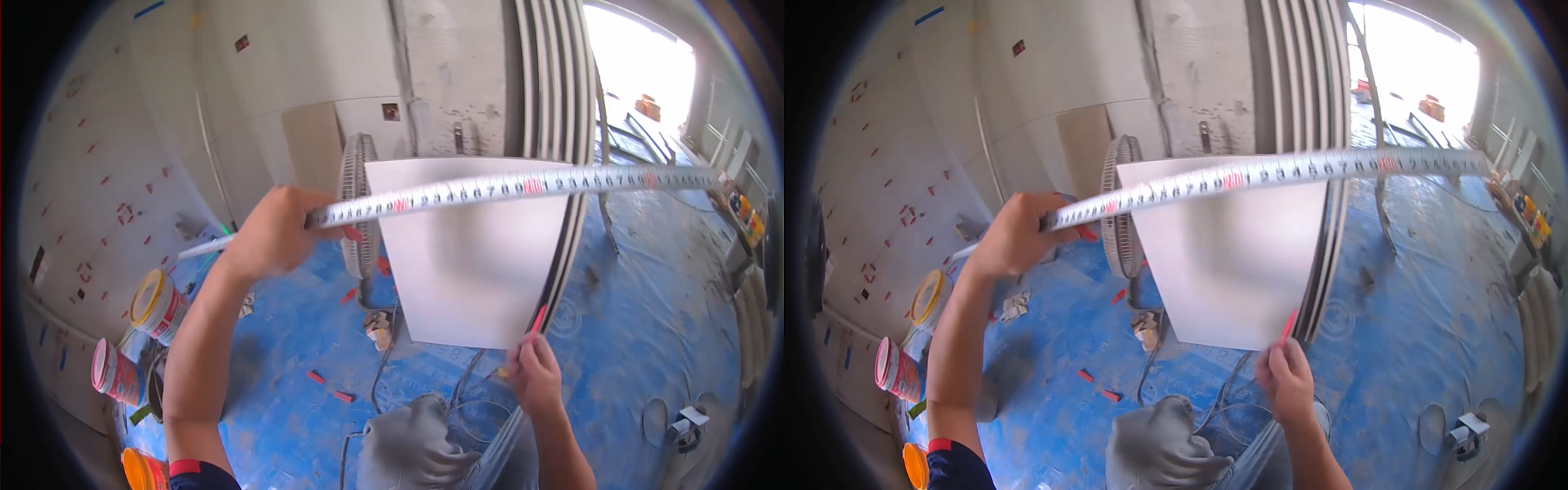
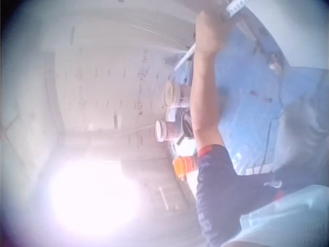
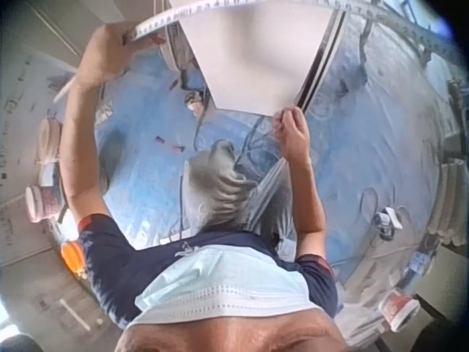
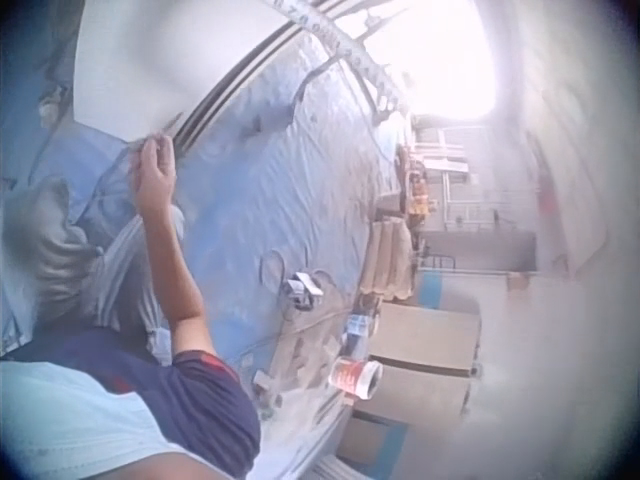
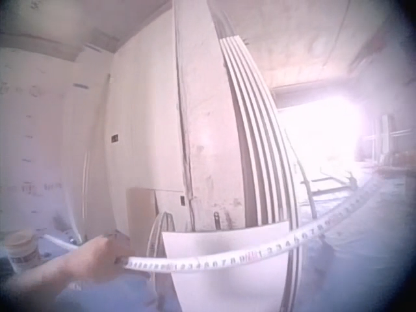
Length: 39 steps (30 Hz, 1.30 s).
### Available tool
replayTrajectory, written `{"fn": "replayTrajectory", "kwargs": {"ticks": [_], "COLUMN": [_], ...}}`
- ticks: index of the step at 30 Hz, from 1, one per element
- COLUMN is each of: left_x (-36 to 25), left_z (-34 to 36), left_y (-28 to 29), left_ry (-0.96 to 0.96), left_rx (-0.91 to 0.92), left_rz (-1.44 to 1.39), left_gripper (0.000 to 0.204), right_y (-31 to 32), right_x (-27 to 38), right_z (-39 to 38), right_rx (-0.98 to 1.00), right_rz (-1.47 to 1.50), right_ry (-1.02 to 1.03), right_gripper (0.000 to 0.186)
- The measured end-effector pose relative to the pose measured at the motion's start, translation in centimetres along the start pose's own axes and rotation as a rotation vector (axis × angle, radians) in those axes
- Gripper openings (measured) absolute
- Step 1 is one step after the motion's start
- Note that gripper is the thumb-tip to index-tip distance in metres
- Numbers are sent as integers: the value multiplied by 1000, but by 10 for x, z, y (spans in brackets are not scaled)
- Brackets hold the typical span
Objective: The person installs a wall tile by tapping it with a mallet, marks a separate tile using a tape measure and pencil, and ત્યારબાદ cuts it using a hand-held tile cutter.
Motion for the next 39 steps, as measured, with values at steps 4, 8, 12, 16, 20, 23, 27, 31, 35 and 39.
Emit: {"fn": "replayTrajectory", "kwargs": {"ticks": [4, 8, 12, 16, 20, 23, 27, 31, 35, 39], "left_x": [-26, -53, -63, -61, -53, -60, -59, -50, 0, 59], "left_z": [-21, -40, -43, -46, -50, -51, -50, -39, -30, -26], "left_y": [-42, -82, -92, -98, -107, -119, -128, -89, -29, -8], "left_ry": [139, 175, 204, 245, 245, 112, -4, -109, -338, -436], "left_rx": [81, 59, 37, 33, -45, -110, -157, -129, -151, -83], "left_rz": [-171, -527, -600, -668, -624, -450, -333, 0, 288, 365], "left_gripper": [14, 15, 18, 18, 17, 22, 26, 56, 72, 77], "right_y": [-53, -94, -112, -114, -120, -119, -125, -76, 24, 44], "right_x": [34, 55, 58, 52, 50, 44, 23, 16, 1, 26], "right_z": [10, 14, 10, 14, 12, 18, 18, 30, 50, 37], "right_rx": [117, 114, 164, 177, 84, 168, 95, 29, -321, -306], "right_rz": [699, 694, 715, 774, 775, 747, 656, 605, 795, 787], "right_ry": [73, 81, 35, 15, 42, 119, 3, 121, 174, 288], "right_gripper": [13, 16, 21, 22, 26, 29, 25, 22, 24, 30]}}
Point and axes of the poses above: each hand's wrist, its own z-axis towards the middle knuckle, its own y-axis out of the back of the hand, x = y × z, the point moved 4 cm from there along z, towards the middle knuckle, and after that the axes turned 6 degrees about -x, right-handed, at the moved point
